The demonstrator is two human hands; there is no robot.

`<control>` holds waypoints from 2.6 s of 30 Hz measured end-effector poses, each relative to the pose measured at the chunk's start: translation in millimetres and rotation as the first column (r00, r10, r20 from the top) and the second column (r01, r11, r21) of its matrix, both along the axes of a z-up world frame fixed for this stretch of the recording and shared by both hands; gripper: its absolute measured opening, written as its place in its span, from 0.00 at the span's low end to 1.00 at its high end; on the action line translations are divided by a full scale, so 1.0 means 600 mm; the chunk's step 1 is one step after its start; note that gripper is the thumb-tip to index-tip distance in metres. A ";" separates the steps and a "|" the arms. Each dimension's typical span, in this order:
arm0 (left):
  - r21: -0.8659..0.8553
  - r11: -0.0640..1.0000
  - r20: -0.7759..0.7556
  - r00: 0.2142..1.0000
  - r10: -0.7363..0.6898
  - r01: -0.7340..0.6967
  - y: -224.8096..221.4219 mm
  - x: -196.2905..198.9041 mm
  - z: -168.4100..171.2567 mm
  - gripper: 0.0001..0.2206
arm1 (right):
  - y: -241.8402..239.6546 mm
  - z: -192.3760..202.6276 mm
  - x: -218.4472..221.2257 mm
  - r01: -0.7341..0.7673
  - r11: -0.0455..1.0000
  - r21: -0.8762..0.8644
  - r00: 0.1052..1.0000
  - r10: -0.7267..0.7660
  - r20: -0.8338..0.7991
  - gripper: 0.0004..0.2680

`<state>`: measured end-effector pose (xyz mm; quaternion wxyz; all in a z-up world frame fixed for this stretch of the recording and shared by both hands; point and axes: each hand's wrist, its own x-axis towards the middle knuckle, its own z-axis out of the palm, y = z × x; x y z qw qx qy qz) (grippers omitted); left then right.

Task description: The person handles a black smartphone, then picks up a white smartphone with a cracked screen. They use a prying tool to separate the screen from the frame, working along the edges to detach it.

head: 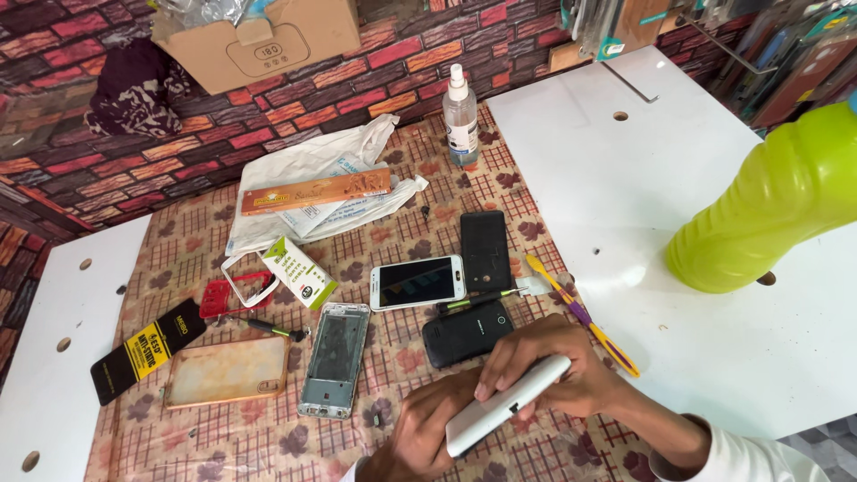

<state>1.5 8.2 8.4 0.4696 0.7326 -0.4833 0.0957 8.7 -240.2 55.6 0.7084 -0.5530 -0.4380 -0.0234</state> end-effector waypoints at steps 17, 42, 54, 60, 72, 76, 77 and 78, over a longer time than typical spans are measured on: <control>0.069 0.996 0.212 0.976 0.043 -0.059 0.006 0.027 -0.048 0.16 | -0.005 0.016 0.018 -0.051 0.992 -0.112 0.999 0.052 0.008 0.12; 0.118 0.947 0.045 0.955 0.294 -0.298 0.009 -0.069 0.214 0.12 | 0.001 -0.014 0.040 0.070 0.877 -0.475 0.984 -0.138 -0.109 0.08; 0.453 0.890 -0.001 0.998 -0.058 0.052 -0.006 -0.024 0.358 0.09 | -0.004 0.009 0.037 0.054 0.869 -0.492 0.985 -0.128 -0.118 0.08; 0.564 0.806 -0.145 0.983 -0.116 0.178 -0.022 0.003 0.396 0.04 | -0.003 0.021 0.031 0.039 0.866 -0.498 0.986 -0.113 -0.119 0.07; 0.429 0.897 0.063 0.986 -0.152 0.111 -0.020 -0.010 0.352 0.12 | -0.012 0.009 0.037 0.092 0.873 -0.478 0.996 -0.071 0.061 0.06; 0.468 0.880 0.145 0.975 -0.170 0.084 -0.012 -0.016 0.320 0.14 | -0.012 0.011 0.040 0.119 0.886 -0.449 0.990 -0.068 0.127 0.08; 0.481 0.872 0.141 0.973 -0.182 0.094 -0.008 -0.015 0.314 0.15 | -0.012 0.009 0.038 0.108 0.866 -0.488 0.994 -0.083 0.072 0.08; 0.456 0.887 0.170 0.971 -0.167 0.072 -0.005 -0.015 0.310 0.17 | -0.012 0.007 0.037 0.093 0.845 -0.526 0.995 -0.100 0.016 0.08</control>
